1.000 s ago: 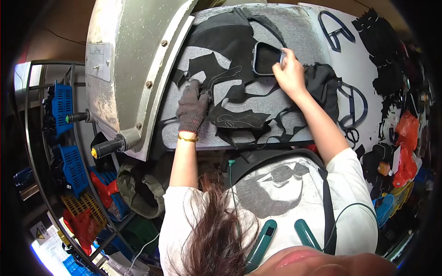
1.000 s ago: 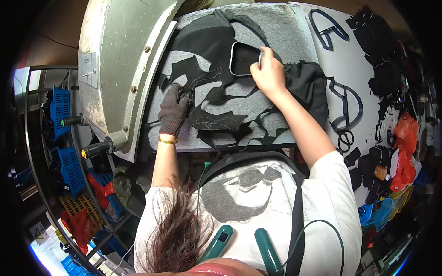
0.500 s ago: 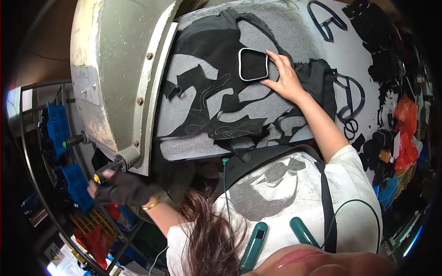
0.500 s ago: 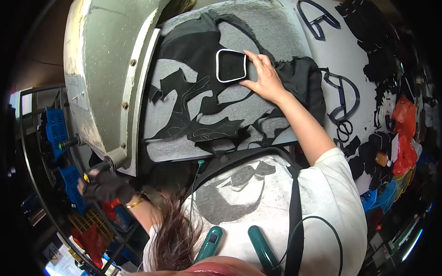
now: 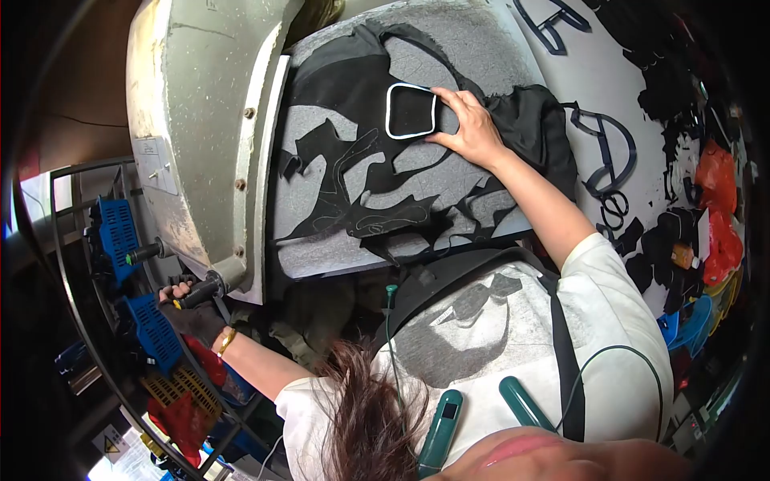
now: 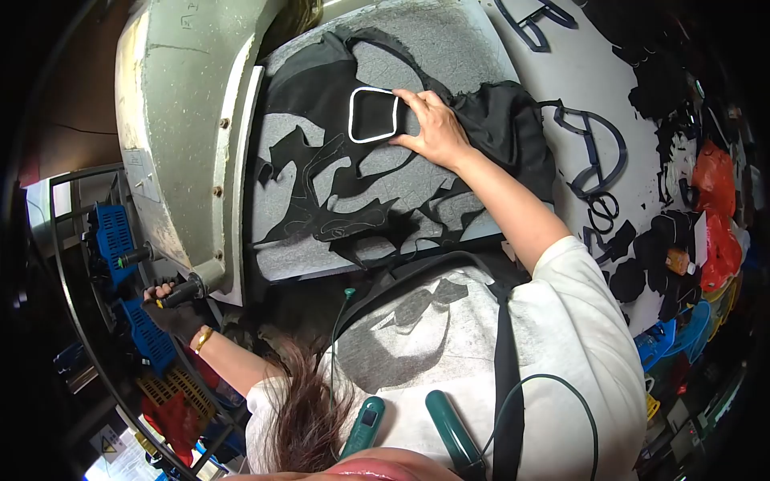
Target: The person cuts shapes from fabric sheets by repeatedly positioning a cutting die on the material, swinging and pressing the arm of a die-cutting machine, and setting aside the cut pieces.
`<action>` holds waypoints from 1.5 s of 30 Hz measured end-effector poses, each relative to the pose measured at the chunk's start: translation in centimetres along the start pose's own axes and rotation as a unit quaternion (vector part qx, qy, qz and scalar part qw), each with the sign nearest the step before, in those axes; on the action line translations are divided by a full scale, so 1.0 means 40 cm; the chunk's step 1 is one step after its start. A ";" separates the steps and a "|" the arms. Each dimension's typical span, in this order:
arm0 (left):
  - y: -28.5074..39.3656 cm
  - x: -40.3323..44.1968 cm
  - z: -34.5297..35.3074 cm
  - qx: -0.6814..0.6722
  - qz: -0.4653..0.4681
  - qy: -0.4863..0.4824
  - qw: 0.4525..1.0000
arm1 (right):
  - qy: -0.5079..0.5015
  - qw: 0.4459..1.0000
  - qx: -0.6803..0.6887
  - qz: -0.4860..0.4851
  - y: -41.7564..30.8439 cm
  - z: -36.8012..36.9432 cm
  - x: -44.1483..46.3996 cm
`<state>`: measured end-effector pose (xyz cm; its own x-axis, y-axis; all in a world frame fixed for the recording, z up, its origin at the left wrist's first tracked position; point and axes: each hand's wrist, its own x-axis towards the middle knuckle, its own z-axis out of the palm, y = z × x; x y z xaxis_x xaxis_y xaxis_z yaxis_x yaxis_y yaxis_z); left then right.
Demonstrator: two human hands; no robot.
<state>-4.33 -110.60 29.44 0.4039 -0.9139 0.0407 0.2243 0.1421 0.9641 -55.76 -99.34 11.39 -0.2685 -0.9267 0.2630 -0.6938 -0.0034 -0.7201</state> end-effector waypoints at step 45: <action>-0.197 -0.577 0.478 -0.030 -0.122 -0.494 0.860 | -0.077 0.968 -0.125 0.203 -0.025 0.087 0.103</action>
<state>-32.37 -97.91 25.91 -0.6065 -0.7919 0.0708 0.2523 -0.1073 0.9617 -53.85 -104.47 10.99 -0.4638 -0.8776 -0.1213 -0.6972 0.4460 -0.5612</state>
